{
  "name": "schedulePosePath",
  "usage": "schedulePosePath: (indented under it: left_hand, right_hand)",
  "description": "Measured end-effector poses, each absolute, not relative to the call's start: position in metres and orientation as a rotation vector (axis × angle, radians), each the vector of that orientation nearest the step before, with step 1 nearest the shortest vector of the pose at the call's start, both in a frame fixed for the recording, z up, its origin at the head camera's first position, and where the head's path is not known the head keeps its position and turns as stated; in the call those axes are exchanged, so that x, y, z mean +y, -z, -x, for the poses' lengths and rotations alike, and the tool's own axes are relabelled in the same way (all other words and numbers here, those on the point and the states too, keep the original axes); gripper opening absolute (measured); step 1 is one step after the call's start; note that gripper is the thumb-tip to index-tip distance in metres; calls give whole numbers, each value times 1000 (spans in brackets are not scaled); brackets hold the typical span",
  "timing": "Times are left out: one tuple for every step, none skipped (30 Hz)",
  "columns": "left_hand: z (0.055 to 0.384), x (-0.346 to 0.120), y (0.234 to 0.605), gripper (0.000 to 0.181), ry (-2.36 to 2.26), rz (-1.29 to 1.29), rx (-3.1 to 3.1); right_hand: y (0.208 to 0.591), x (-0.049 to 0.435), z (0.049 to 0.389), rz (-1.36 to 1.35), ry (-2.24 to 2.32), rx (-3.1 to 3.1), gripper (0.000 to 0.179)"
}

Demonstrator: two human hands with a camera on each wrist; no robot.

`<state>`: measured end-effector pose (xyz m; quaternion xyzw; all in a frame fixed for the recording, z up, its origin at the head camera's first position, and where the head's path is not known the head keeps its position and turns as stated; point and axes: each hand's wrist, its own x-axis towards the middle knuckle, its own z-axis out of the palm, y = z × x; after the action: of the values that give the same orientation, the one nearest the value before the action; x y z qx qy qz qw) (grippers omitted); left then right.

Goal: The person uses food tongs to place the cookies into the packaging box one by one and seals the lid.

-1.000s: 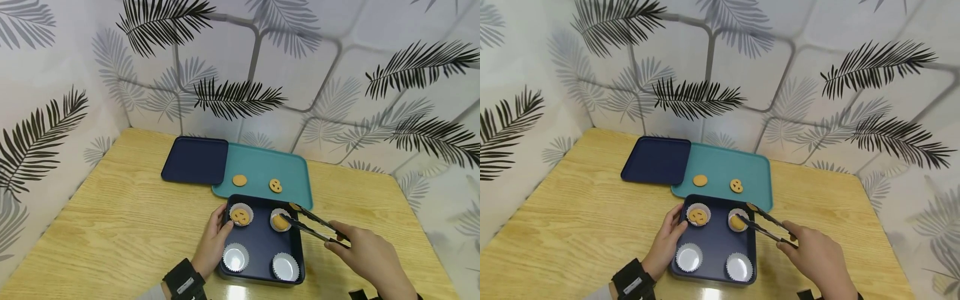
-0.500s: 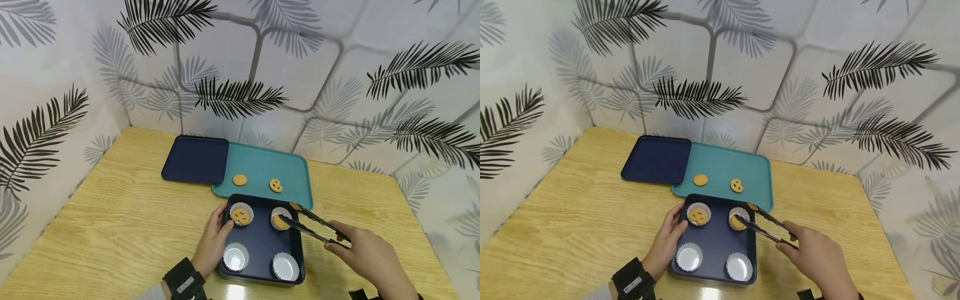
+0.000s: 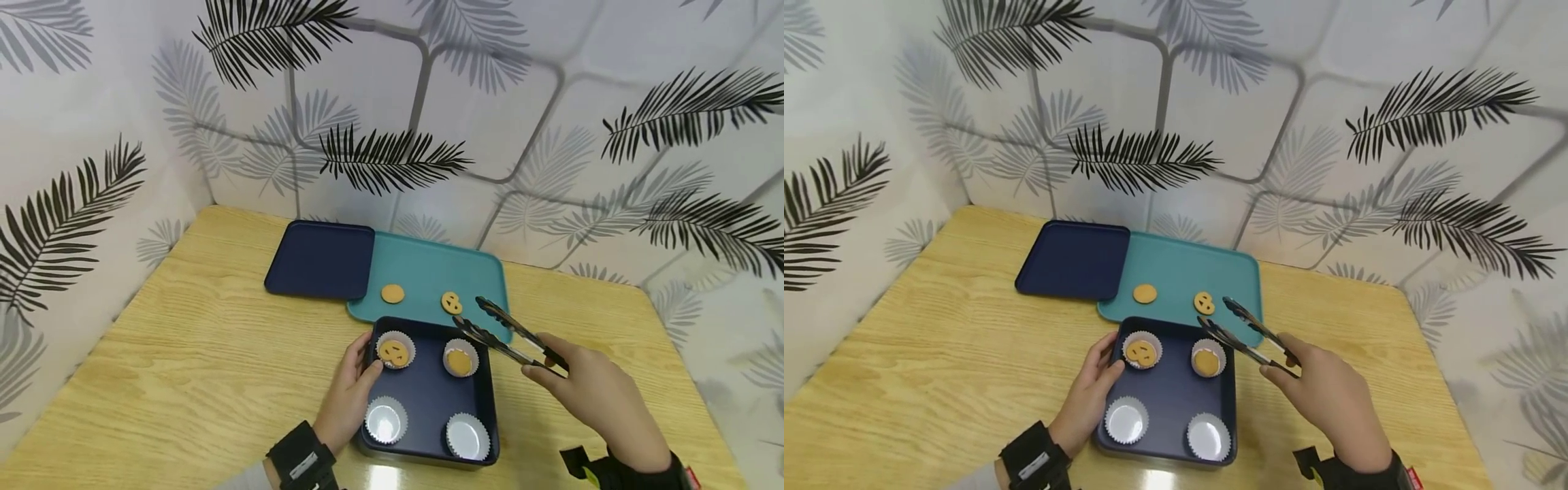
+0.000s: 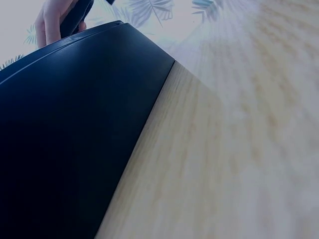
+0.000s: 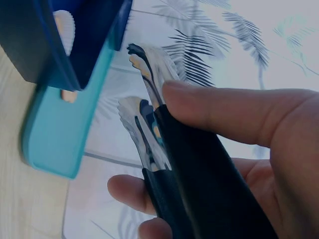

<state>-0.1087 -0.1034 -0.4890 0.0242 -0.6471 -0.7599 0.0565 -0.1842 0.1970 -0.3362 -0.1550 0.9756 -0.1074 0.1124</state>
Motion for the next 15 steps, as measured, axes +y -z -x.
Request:
schedulePosePath:
  left_hand:
    - [109,-103,489,56,2310,-71,-1962]
    - [109,-103,490,56,2312,-75,-1967]
    - [109,-103,490,56,2314,-70,-1970]
    - [109,-102,491,56,2317,-69,-1973]
    - [109,-102,491,56,2320,-65,-1974]
    - [109,-102,491,56,2317,-64,-1979]
    - [110,-102,491,56,2317,-60,-1978]
    - [110,-102,491,56,2316,-64,-1979]
    - [110,-103,491,56,2313,-64,-1977]
    - [111,-103,491,56,2312,-74,-1978]
    - [111,-104,491,56,2309,-77,-1977]
    - [111,-104,491,56,2300,-79,-1980]
    - [111,-105,491,56,2299,-78,-1979]
    - [111,-106,491,56,2296,-82,-1986]
    - [111,-107,491,56,2291,-76,-1987]
  right_hand:
    - [337,195,187,456,314,2858,75]
    - [338,194,190,455,311,2852,76]
    - [338,192,193,455,305,2847,76]
    - [339,190,196,457,310,2842,75]
    - [341,189,199,464,318,2840,74]
    - [342,187,202,471,330,2837,72]
    - [344,185,206,485,345,2837,68]
    - [345,183,211,496,356,2833,65]
    - [347,181,215,510,363,2831,61]
    - [349,178,220,519,369,2827,59]
    - [350,176,226,524,367,2820,58]
    - [352,174,230,522,359,2812,59]
    - [353,172,235,523,350,2801,61]
    - [354,170,239,523,333,2794,63]
    - [356,169,243,521,321,2789,64]
